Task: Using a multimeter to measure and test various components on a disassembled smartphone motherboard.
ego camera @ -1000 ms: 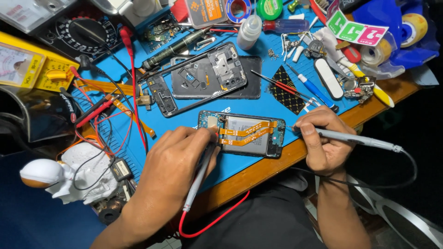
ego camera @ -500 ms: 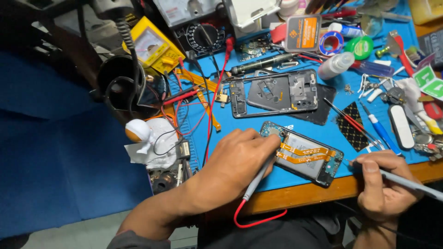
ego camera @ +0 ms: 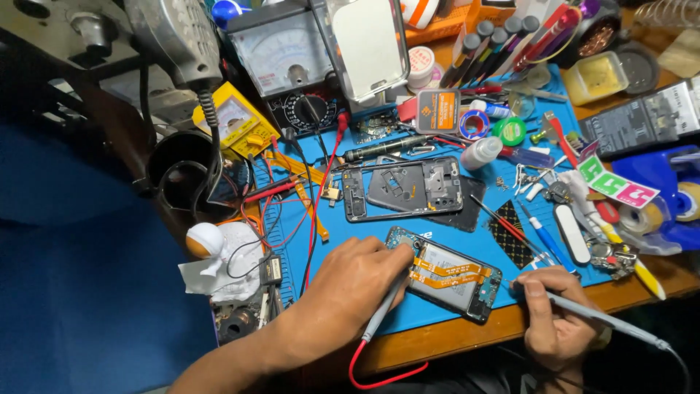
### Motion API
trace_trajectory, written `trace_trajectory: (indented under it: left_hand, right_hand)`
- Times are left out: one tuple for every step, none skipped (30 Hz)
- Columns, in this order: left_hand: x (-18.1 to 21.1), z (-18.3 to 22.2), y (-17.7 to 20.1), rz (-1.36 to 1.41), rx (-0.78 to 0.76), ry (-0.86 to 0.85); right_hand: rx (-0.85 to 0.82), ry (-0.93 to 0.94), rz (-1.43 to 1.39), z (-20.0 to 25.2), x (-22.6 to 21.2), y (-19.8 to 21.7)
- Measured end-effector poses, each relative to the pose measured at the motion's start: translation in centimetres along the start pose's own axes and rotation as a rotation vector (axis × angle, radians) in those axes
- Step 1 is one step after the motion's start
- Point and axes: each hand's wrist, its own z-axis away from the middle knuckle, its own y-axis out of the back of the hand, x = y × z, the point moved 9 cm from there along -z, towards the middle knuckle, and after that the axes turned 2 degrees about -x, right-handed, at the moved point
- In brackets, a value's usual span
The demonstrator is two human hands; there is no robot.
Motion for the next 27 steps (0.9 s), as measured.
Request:
trace_trajectory:
  left_hand:
    - [0.01, 0.07, -0.08, 0.009, -0.017, 0.004]
    - [0.02, 0.03, -0.07, 0.008, -0.009, -0.002]
    - [0.0, 0.05, -0.11, 0.013, -0.008, -0.004]
    - [-0.05, 0.11, -0.16, 0.017, -0.007, -0.006]
    - [-0.08, 0.09, -0.08, 0.017, -0.002, -0.001]
    - [-0.08, 0.09, -0.13, 0.017, -0.01, -0.001]
    - [-0.1, 0.14, -0.2, 0.017, -0.021, 0.0]
    - [-0.16, 0.21, -0.18, 0.017, -0.017, 0.006]
    - [-0.11, 0.21, -0.13, 0.016, -0.008, -0.002]
    - [-0.04, 0.18, -0.07, 0.015, 0.001, -0.009]
    - [0.0, 0.22, 0.07, 0.014, 0.004, -0.01]
    - [0.04, 0.24, 0.07, 0.021, -0.009, -0.01]
    - [0.07, 0.26, 0.1, 0.028, -0.022, -0.011]
    - [0.01, 0.25, -0.04, 0.027, -0.019, -0.012]
    - [-0.13, 0.25, -0.2, 0.022, -0.018, -0.005]
    - [-0.26, 0.25, -0.37, 0.018, -0.016, 0.002]
    - [-0.23, 0.27, -0.23, 0.017, -0.015, 0.001]
    - [-0.18, 0.28, -0.18, 0.022, -0.022, -0.002]
    - [-0.12, 0.28, -0.17, 0.027, -0.03, -0.005]
    - [-0.1, 0.26, -0.08, 0.027, -0.03, -0.006]
    - [-0.05, 0.28, -0.03, 0.027, -0.034, -0.009]
    - [0.01, 0.29, 0.01, 0.027, -0.039, -0.012]
    - [0.0, 0.27, -0.06, 0.026, -0.04, -0.013]
    - [-0.03, 0.25, -0.06, 0.022, -0.032, -0.011]
    - [-0.05, 0.22, -0.08, 0.019, -0.026, -0.01]
    - [-0.08, 0.22, -0.19, 0.019, -0.027, -0.012]
    - [-0.19, 0.24, -0.29, 0.016, -0.027, -0.006]
  right_hand:
    - [0.004, -0.019, -0.012, 0.17, 0.49, 0.1]
    - [0.007, -0.011, -0.008, 0.13, 0.52, 0.2]
    - [-0.007, -0.007, -0.02, 0.09, 0.6, 0.1]
    - [-0.02, -0.003, -0.031, 0.08, 0.69, -0.03]
    - [-0.027, 0.001, -0.033, 0.03, 0.47, -0.08]
    - [-0.019, -0.012, -0.017, 0.0, 0.42, -0.03]
    - [-0.012, -0.027, -0.002, 0.04, 0.37, -0.01]
    - [-0.018, -0.024, -0.004, 0.07, 0.53, -0.1]
    - [-0.012, -0.019, -0.002, 0.13, 0.65, -0.03]
    - [-0.006, -0.014, -0.001, 0.16, 0.78, 0.07]
    - [-0.006, -0.01, 0.0, 0.16, 0.66, 0.07]
    - [-0.008, -0.026, 0.003, 0.14, 0.69, 0.06]
    - [-0.01, -0.042, 0.005, 0.14, 0.72, 0.04]
    - [-0.008, -0.039, 0.005, 0.13, 0.66, 0.02]
    - [-0.005, -0.034, 0.007, 0.13, 0.6, 0.03]
    - [-0.002, -0.03, 0.009, 0.13, 0.55, 0.03]
    - [-0.001, -0.028, 0.009, 0.14, 0.64, -0.01]
    - [0.006, -0.023, -0.012, 0.15, 0.73, 0.02]
    - [0.015, -0.019, -0.033, 0.2, 0.84, 0.08]
    - [0.015, -0.018, -0.032, 0.1, 0.73, 0.11]
    - [0.007, -0.023, -0.017, 0.07, 0.63, 0.08]
    - [-0.002, -0.028, -0.001, 0.03, 0.53, 0.05]
    - [0.0, -0.028, -0.001, -0.03, 0.47, 0.04]
    - [-0.005, -0.017, 0.003, -0.11, 0.32, -0.01]
    - [-0.009, -0.007, 0.007, -0.15, 0.17, -0.05]
    - [-0.007, -0.007, 0.008, -0.12, 0.3, -0.02]
    - [-0.007, -0.003, -0.007, -0.06, 0.4, -0.05]
